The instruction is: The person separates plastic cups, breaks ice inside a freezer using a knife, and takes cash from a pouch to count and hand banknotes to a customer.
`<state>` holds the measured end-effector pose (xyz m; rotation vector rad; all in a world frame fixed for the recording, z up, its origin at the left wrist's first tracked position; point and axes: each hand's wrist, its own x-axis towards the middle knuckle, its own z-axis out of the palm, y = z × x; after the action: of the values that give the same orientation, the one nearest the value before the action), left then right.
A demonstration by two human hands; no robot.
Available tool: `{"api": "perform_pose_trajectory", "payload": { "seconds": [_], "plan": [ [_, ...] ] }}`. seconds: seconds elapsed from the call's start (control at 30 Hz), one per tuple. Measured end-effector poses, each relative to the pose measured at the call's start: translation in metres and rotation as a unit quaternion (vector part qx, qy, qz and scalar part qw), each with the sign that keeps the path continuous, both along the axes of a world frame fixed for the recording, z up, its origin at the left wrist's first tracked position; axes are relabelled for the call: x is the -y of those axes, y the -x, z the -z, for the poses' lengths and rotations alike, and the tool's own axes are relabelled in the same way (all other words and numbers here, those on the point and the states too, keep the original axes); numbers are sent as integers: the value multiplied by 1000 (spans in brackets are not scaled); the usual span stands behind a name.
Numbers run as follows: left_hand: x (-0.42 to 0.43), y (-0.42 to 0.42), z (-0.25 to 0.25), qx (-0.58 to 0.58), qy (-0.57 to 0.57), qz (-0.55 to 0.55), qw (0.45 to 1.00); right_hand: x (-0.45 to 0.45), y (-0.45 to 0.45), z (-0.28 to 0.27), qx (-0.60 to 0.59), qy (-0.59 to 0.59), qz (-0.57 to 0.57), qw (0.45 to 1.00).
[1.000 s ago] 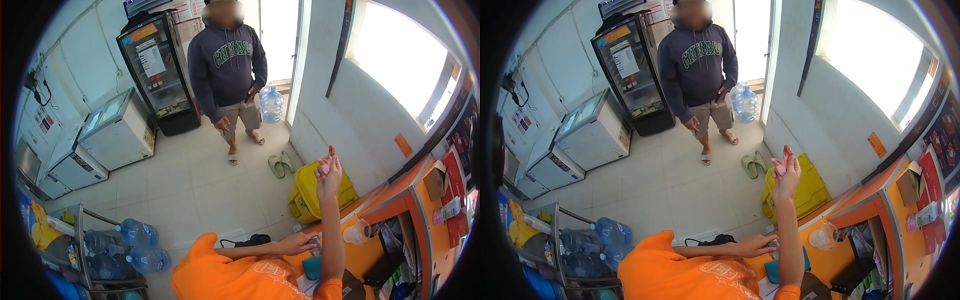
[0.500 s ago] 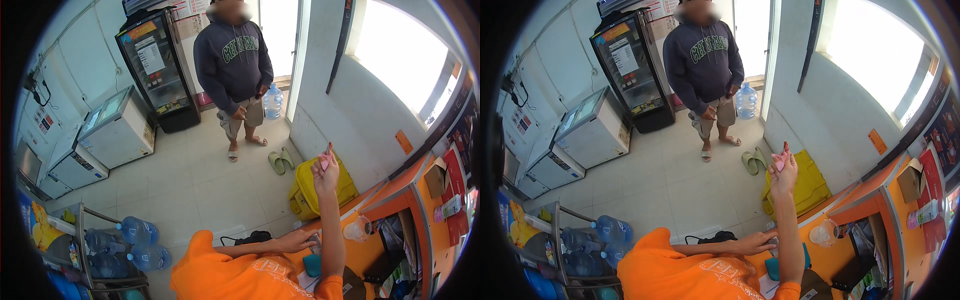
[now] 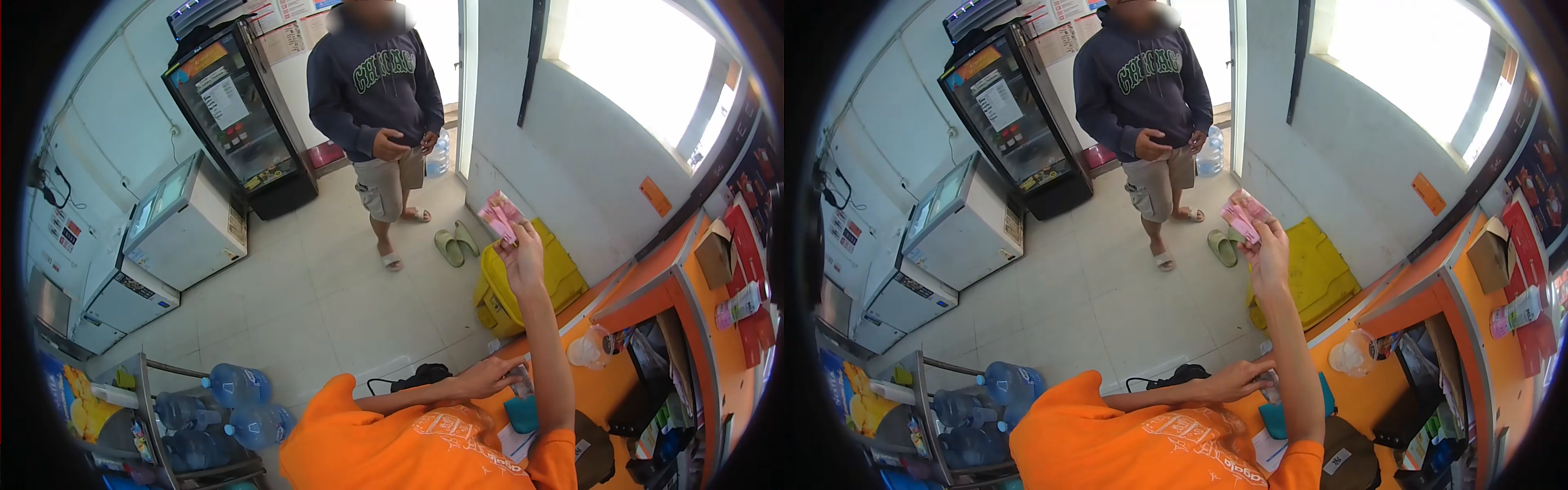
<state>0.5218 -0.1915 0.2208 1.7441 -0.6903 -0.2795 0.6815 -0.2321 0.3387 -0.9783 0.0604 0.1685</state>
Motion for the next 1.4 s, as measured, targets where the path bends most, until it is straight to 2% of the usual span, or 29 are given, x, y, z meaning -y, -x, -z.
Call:
{"api": "perform_pose_trajectory", "payload": {
  "seconds": [0.1,0.3,0.4,0.5,0.6,0.87,1.0,1.1,1.13,1.23,1.3,1.33,1.37,1.4],
  "plan": [
    [-4,1,-7,2,-22,-10,1000,-4,-3,-2,-11,14,-10,1000],
    [-9,-1,-5,-4,18,-31,999,-19,-14,-2,-8,63,-9,998],
    [-14,-3,-12,-25,-12,-39,999,-28,-23,1,-11,70,-41,997],
    [-18,-3,-8,-32,26,-52,998,-43,-27,1,-3,70,-57,996],
    [-24,-3,-20,-55,5,-58,997,-59,-30,1,5,87,-66,994],
    [-34,-5,-29,-28,33,-100,994,-96,-33,6,15,135,-91,987],
    [-39,-8,-30,-117,-28,-82,989,-91,-35,12,6,142,-114,983],
    [-38,-10,-13,-90,4,-125,988,-73,-20,16,85,193,-75,975],
    [-40,-12,-6,-106,4,-137,985,-63,-9,21,164,245,-52,954],
    [-47,-18,-10,-110,-13,-195,974,-10,36,30,280,416,-68,863],
    [-48,-24,-2,-114,74,-213,968,24,69,46,274,488,-28,828],
    [-55,-26,3,-162,49,-212,962,37,86,56,270,521,-11,810],
    [-58,-28,6,-208,20,-210,955,47,97,68,233,489,-13,841],
    [-52,-29,6,-189,57,-199,960,56,111,84,196,452,-14,870]
  ]
}}
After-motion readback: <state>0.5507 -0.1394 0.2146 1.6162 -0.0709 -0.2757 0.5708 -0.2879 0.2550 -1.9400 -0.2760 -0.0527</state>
